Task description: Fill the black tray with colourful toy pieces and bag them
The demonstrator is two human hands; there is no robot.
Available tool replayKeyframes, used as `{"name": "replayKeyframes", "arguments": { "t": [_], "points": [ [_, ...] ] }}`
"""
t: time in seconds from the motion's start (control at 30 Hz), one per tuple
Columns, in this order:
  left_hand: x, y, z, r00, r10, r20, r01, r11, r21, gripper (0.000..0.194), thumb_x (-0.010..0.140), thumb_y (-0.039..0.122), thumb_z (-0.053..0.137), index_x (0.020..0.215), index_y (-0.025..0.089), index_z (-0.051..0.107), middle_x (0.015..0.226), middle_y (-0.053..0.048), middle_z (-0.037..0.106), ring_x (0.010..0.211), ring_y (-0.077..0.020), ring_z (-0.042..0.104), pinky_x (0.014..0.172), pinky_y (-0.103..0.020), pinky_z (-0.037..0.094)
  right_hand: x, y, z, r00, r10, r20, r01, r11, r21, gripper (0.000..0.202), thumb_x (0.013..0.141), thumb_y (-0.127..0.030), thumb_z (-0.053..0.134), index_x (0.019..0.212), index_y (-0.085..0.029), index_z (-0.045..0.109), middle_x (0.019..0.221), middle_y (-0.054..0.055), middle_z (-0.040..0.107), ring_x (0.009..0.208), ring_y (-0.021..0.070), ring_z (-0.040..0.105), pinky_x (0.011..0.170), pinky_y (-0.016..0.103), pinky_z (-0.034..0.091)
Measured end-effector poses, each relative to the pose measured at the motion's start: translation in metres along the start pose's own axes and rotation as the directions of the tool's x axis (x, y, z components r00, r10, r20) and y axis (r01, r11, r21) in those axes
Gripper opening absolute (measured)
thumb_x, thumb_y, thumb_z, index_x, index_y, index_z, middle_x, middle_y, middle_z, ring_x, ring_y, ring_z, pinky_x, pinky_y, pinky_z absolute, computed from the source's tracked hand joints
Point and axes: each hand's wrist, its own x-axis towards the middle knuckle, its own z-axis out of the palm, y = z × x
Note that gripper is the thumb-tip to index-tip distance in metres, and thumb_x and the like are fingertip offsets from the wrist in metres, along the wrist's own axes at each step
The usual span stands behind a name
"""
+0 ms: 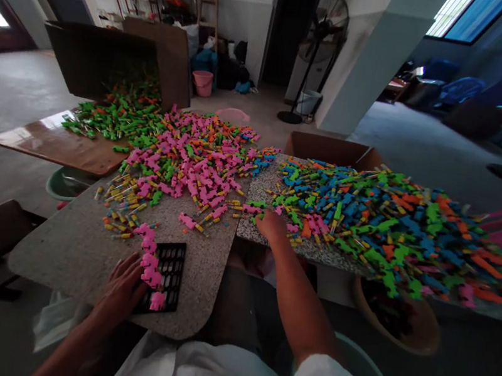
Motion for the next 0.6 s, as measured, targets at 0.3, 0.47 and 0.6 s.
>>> {"name": "replayKeyframes", "arguments": {
  "t": [0.3, 0.47, 0.6],
  "points": [
    [0.005, 0.004, -0.008, 0.996, -0.073, -0.054, 0.061, 0.979, -0.196, 0.041, 0.105, 0.044, 0.057, 0.138, 0.026, 0.072, 0.152, -0.011, 0.069, 0.152, -0.0350, 0.055, 0.129, -0.067, 0.040, -0.023, -0.021, 0.006, 0.997, -0.073, -0.028, 0.073, 0.997, -0.011, 0.075, 0.100, -0.064, 0.068, 0.160, -0.023, 0.050, 0.147, 0.021, 0.064, 0.125, 0.0327, 0.070, 0.099, 0.039, 0.053],
    [0.016, 0.009, -0.039, 0.919, -0.351, -0.178, 0.242, 0.861, -0.448, 0.041, 0.104, 0.050, 0.054, 0.129, 0.022, 0.072, 0.144, -0.013, 0.072, 0.133, -0.0284, 0.070, 0.117, -0.053, 0.057, -0.028, -0.025, 0.001, 0.992, -0.114, -0.060, 0.113, 0.993, -0.014, 0.050, 0.103, -0.036, 0.066, 0.150, -0.020, 0.063, 0.141, 0.020, 0.067, 0.124, 0.0324, 0.069, 0.100, 0.039, 0.052],
    [0.035, 0.034, -0.098, 0.841, -0.442, -0.313, 0.262, 0.838, -0.479, 0.037, 0.105, 0.050, 0.056, 0.126, 0.023, 0.071, 0.139, -0.011, 0.073, 0.123, -0.0254, 0.073, 0.113, -0.048, 0.058, -0.048, -0.036, -0.017, 0.985, -0.124, -0.117, 0.158, 0.918, 0.363, 0.038, 0.100, -0.035, 0.066, 0.134, -0.022, 0.073, 0.117, 0.012, 0.076, 0.106, 0.0250, 0.071, 0.092, 0.033, 0.054]
  ]
}}
